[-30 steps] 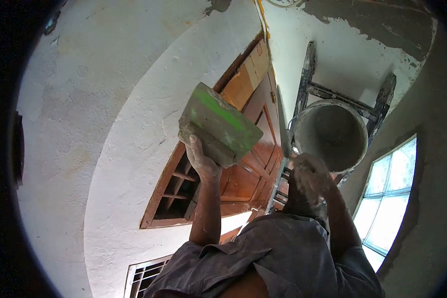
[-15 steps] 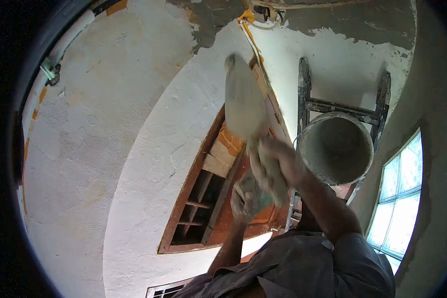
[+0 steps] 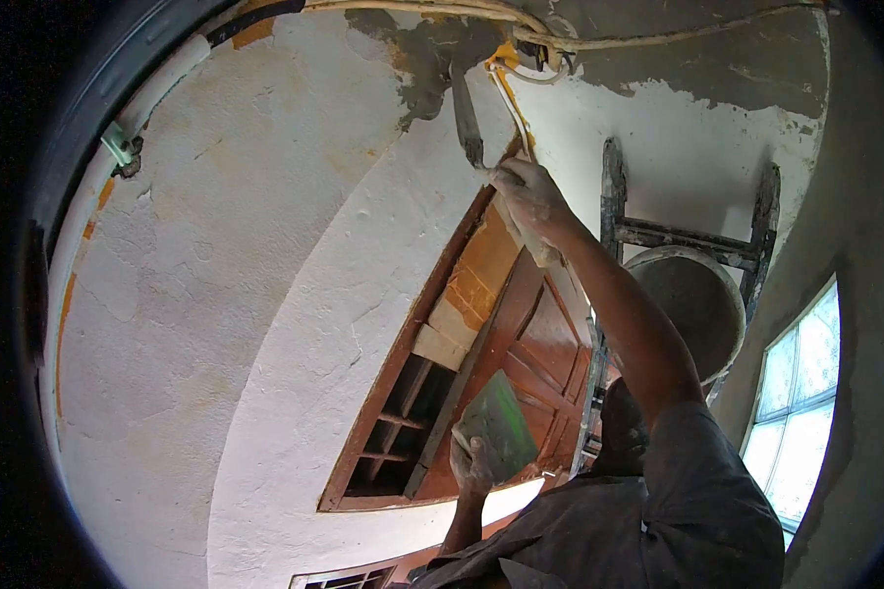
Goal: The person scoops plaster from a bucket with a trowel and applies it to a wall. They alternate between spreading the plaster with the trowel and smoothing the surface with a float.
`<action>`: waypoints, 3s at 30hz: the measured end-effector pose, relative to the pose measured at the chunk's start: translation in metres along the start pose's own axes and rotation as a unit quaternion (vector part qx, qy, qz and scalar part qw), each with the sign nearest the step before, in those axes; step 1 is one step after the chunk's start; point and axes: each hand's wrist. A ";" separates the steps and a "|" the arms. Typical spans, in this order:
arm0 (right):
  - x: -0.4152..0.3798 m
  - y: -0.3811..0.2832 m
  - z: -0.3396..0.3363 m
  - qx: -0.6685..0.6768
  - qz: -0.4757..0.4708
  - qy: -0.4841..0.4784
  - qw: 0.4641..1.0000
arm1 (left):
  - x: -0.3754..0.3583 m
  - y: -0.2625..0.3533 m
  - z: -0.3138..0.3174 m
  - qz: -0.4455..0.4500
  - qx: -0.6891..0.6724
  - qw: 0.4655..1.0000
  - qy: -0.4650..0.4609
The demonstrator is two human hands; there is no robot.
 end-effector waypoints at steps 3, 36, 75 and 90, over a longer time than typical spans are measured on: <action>-0.001 -0.014 0.012 -0.037 -0.002 0.016 0.999 | -0.002 -0.001 0.001 -0.004 -0.004 1.000 -0.003; 0.104 -0.011 -0.052 0.002 0.054 0.061 0.997 | -0.010 -0.003 0.011 -0.029 -0.010 1.000 0.004; -0.044 -0.006 0.061 -0.111 -0.166 0.089 0.976 | -0.013 0.013 0.024 -0.055 -0.098 0.993 0.037; -0.083 0.002 0.110 0.519 0.046 -0.114 0.846 | -0.008 -0.001 0.010 -0.138 -0.279 0.948 0.064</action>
Point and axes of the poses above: each hand's wrist, its own x-axis towards the middle knuckle, its own z-axis out of the palm, y = z × x, and after that the axes turned 11 degrees about z, right-handed
